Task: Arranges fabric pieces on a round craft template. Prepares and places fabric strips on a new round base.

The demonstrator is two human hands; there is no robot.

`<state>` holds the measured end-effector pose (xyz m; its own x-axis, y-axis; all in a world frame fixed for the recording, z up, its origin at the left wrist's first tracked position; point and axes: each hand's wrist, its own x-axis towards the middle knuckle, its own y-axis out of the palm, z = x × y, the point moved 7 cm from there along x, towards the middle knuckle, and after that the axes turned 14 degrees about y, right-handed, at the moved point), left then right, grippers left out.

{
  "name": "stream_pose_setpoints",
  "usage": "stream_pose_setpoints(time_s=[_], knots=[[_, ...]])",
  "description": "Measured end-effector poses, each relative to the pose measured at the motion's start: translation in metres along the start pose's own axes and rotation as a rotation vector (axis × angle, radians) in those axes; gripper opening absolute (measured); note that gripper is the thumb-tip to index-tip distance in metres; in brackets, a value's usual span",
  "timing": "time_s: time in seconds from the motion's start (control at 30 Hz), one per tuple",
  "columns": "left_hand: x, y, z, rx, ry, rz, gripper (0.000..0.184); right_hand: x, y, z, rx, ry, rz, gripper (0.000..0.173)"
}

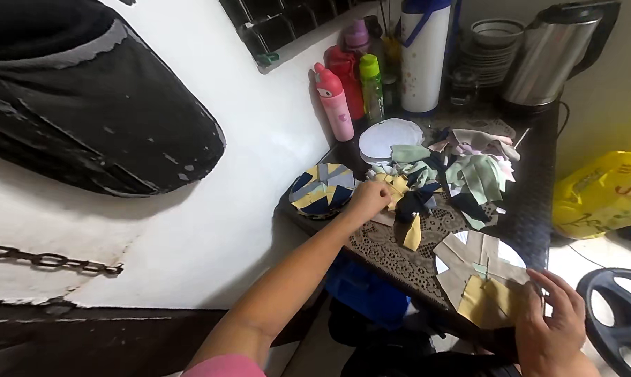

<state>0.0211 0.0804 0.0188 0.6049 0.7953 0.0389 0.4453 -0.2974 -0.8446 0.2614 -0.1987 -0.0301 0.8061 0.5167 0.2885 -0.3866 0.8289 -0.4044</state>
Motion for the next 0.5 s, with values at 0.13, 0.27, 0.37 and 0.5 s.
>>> stream_pose_setpoints(time_s=[0.13,0.27,0.37,0.5], knots=[[0.001,-0.011,0.018,-0.227,-0.061,-0.074,0.016,0.000,0.000,0.000,0.013,0.002,-0.010,0.029],[-0.003,-0.026,0.016,-0.402,-0.004,-0.188,0.010,0.001,0.001,-0.001,0.022,-0.002,-0.016,0.029],[-0.012,-0.034,-0.005,-0.551,0.030,-0.184,0.012,0.000,0.001,0.003,0.008,-0.058,-0.035,0.030],[-0.028,-0.020,-0.054,-0.711,0.115,-0.004,0.011,-0.008,0.001,0.027,0.009,-0.187,0.073,0.029]])
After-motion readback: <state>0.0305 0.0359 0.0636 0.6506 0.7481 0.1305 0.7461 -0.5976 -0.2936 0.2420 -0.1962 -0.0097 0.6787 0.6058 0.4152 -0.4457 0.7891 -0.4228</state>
